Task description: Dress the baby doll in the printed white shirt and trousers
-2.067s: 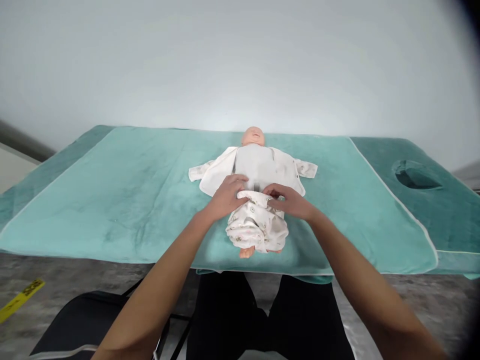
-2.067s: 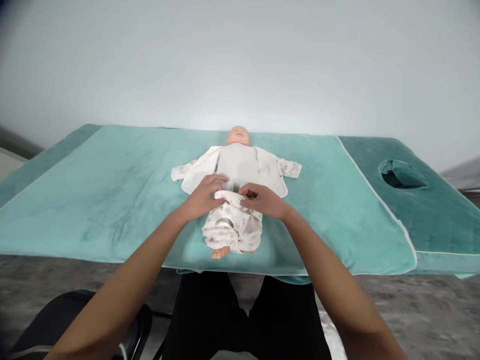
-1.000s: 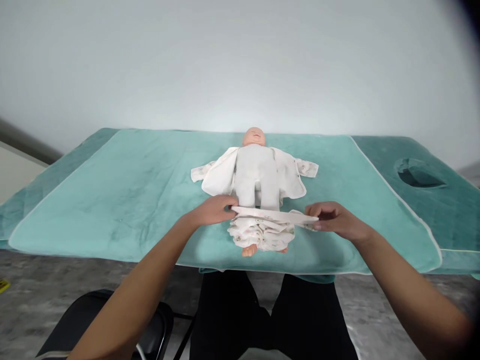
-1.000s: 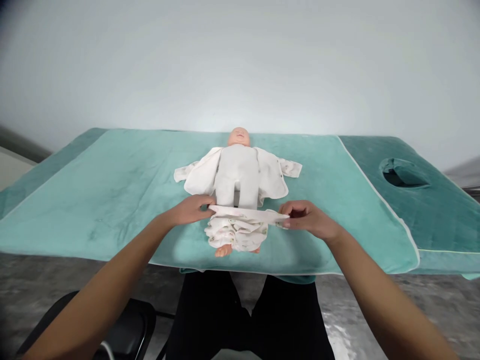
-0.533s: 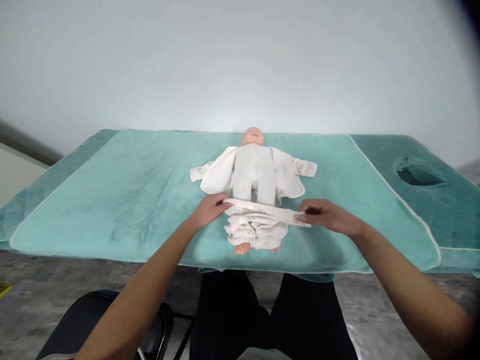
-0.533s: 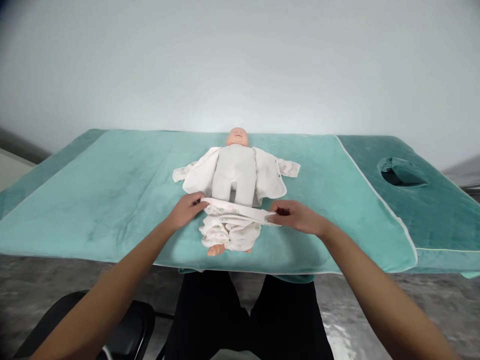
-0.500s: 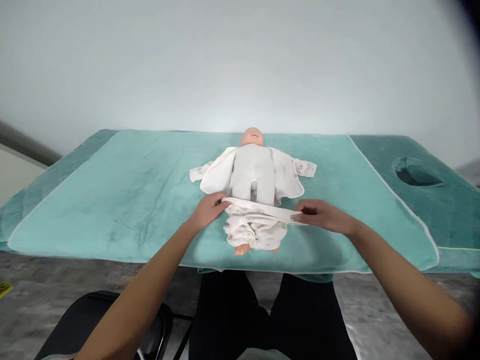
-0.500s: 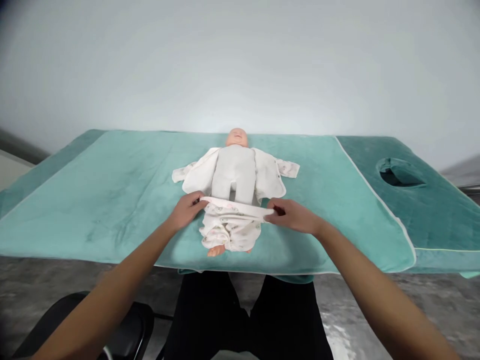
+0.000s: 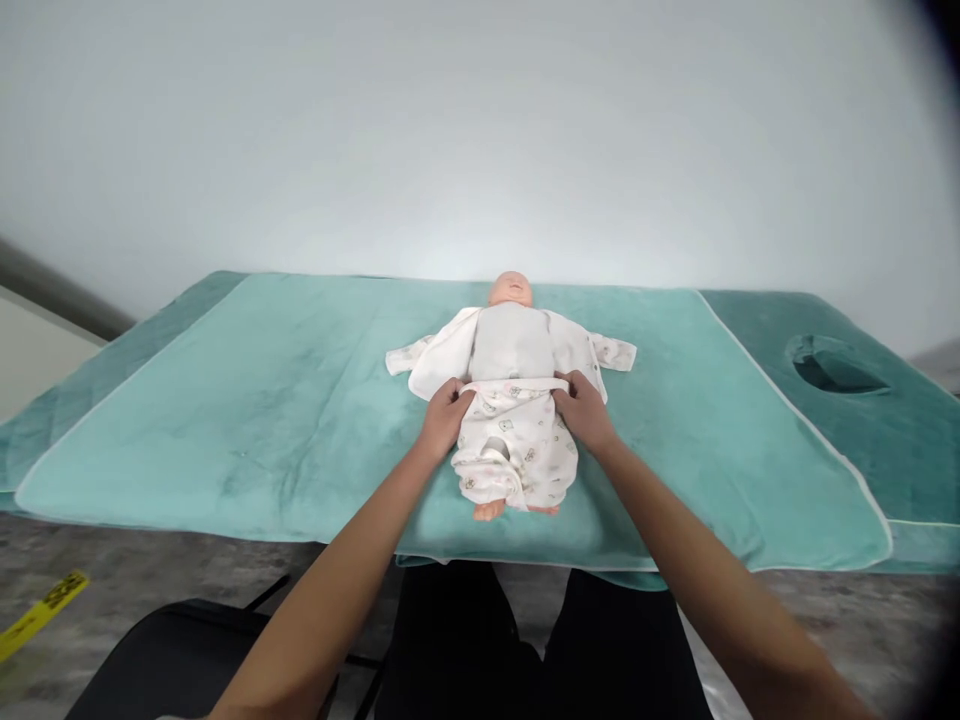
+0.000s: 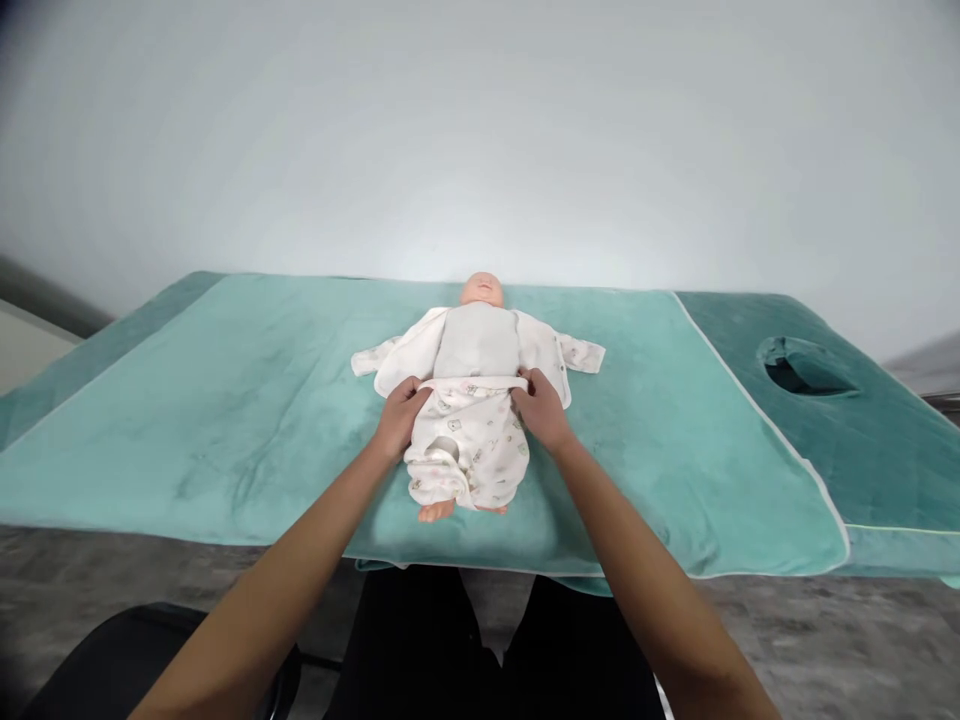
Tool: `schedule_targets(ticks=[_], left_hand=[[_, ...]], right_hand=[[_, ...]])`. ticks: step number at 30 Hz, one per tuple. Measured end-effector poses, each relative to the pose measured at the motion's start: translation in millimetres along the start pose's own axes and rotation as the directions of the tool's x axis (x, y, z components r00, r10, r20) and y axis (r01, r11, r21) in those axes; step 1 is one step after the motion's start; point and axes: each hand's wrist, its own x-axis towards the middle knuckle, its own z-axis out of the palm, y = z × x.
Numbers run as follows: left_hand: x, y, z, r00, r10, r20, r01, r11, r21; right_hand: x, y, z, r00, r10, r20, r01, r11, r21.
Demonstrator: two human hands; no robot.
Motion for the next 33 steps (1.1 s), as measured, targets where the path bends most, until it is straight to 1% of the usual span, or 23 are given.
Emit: schedule_targets(ticks=[3,5,7,9,10,11,12,14,16,17,18,19,21,23,25,26,28,31,33], left_hand=[[9.3,4.7,4.1,0.998,-0.036,-0.047,0.032,0.995,-0.094],[18.9,3.6,7.4,0.996,-0.055,-0.076,0.044,0.99,-0.132],[27.7,0.3,11.9,0.994,-0.071,-0.079,0.054,0.978,-0.203],[32.5,-2.1,16.9,0.995,-0.087,-0.043,0.07,0.949,-0.308],[33.1,-2.5,19.1,0.996,-0.089,-0.025,0.075,0.932,-0.354],[32.9,-2.2,20.8,0.996,-0.089,-0.012,0.077,0.918,-0.39],[32.1,-1.7,21.8,0.996,-0.09,-0.009,0.078,0.907,-0.413],[30.8,-1.0,21.9,0.994,-0.105,-0.034,0.08,0.899,-0.431],[31.6,-2.4,20.4,0.991,-0.117,-0.068,0.077,0.9,-0.43],[32.9,-4.0,19.5,0.99,-0.108,-0.087,0.061,0.903,-0.426],[34.4,-5.9,18.8,0.99,-0.084,-0.11,0.03,0.909,-0.416],[36.1,-7.7,18.2,0.99,-0.045,-0.134,-0.013,0.916,-0.4],[38.7,-10.0,17.6,0.986,0.059,-0.157,-0.111,0.929,-0.352],[40.5,-8.9,17.2,0.98,0.153,-0.125,-0.184,0.937,-0.296],[43.5,-4.9,16.3,0.978,0.196,-0.067,-0.206,0.948,-0.243],[46.6,-2.2,15.6,0.98,0.193,-0.05,-0.2,0.957,-0.212],[57.3,3.1,14.3,0.986,0.158,-0.058,-0.164,0.98,-0.116],[83.6,9.6,14.1,0.983,0.136,-0.126,-0.124,0.988,0.096],[101.0,12.4,15.8,0.976,0.157,-0.154,-0.129,0.976,0.178]], right_hand=[[7.5,-2.1,1.3,0.998,0.001,0.06,-0.013,0.978,0.208],[16.3,0.8,3.5,0.997,-0.004,0.074,-0.019,0.952,0.305],[25.9,6.5,7.3,0.999,0.034,0.006,-0.034,0.934,0.356],[34.4,12.9,11.9,0.991,0.098,-0.088,-0.052,0.905,0.423],[37.7,16.0,14.1,0.987,0.123,-0.108,-0.058,0.88,0.471],[40.3,18.8,16.1,0.985,0.136,-0.103,-0.062,0.848,0.527],[42.1,21.4,17.6,0.988,0.136,-0.069,-0.071,0.808,0.584],[44.1,26.4,19.5,0.994,0.103,0.045,-0.106,0.725,0.681],[45.1,30.9,20.1,0.986,0.058,0.158,-0.156,0.669,0.727],[45.6,32.7,20.2,0.982,0.039,0.187,-0.165,0.665,0.728],[46.1,34.3,20.4,0.982,0.018,0.187,-0.149,0.677,0.72],[46.5,35.3,20.7,0.987,-0.01,0.158,-0.106,0.698,0.709],[46.8,36.1,21.9,0.993,-0.096,0.067,0.025,0.734,0.678],[46.0,35.7,23.2,0.982,-0.189,0.011,0.137,0.748,0.65],[45.4,34.9,23.7,0.973,-0.229,0.007,0.176,0.769,0.614],[46.0,34.3,23.4,0.974,-0.225,0.005,0.18,0.793,0.583],[50.5,32.4,22.0,0.982,-0.185,-0.027,0.176,0.867,0.467],[66.9,24.9,20.2,0.985,-0.108,-0.131,0.135,0.966,0.219],[81.1,18.1,21.7,0.973,-0.086,-0.213,0.112,0.988,0.111]])
